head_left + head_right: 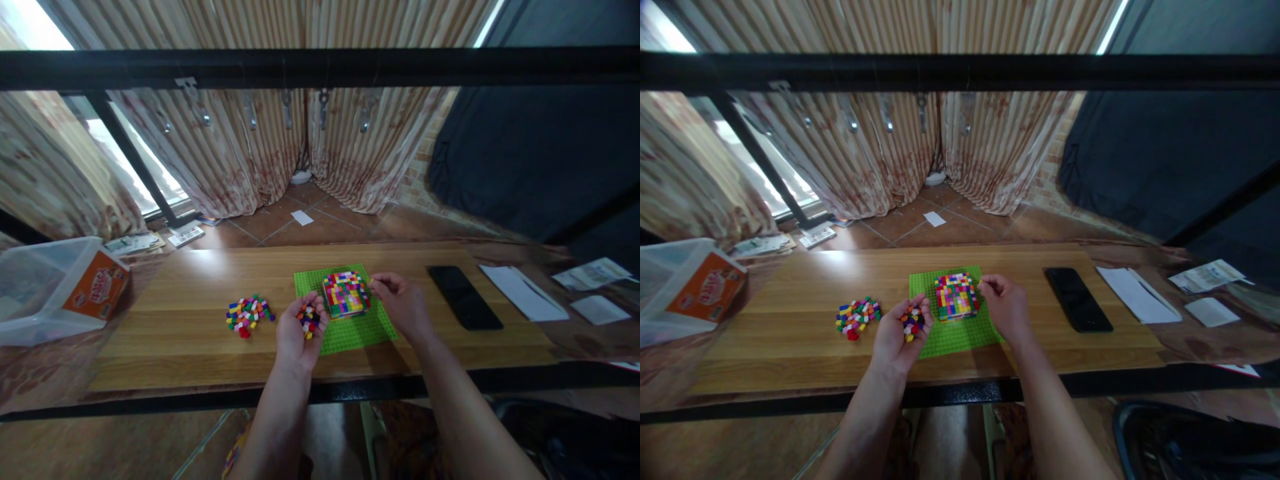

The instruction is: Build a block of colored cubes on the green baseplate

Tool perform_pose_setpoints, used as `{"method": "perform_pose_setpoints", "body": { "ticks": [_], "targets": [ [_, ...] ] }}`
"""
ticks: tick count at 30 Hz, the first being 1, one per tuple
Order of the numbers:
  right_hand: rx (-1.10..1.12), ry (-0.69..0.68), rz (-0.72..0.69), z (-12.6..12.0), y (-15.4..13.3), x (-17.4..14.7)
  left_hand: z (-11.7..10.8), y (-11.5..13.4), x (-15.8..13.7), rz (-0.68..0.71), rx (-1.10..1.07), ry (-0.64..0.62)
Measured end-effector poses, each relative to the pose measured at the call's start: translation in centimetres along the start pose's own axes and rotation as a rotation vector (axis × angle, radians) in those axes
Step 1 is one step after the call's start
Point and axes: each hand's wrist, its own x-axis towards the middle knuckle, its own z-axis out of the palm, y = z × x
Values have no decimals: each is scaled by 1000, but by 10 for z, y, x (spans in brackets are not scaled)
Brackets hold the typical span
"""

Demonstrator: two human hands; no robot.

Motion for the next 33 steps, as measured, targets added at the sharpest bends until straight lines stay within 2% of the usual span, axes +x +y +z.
{"method": "perform_pose_setpoints", "body": {
  "ticks": [9,23,33],
  "targets": [
    [-28,-99,-4,4,7,-3,1,-1,1,9,14,-6],
    [71,-55,78,4,4,3,1,0,1,19,1,1],
    [7,-55,39,6,2,0,3,0,0,2,7,0]
  ]
}}
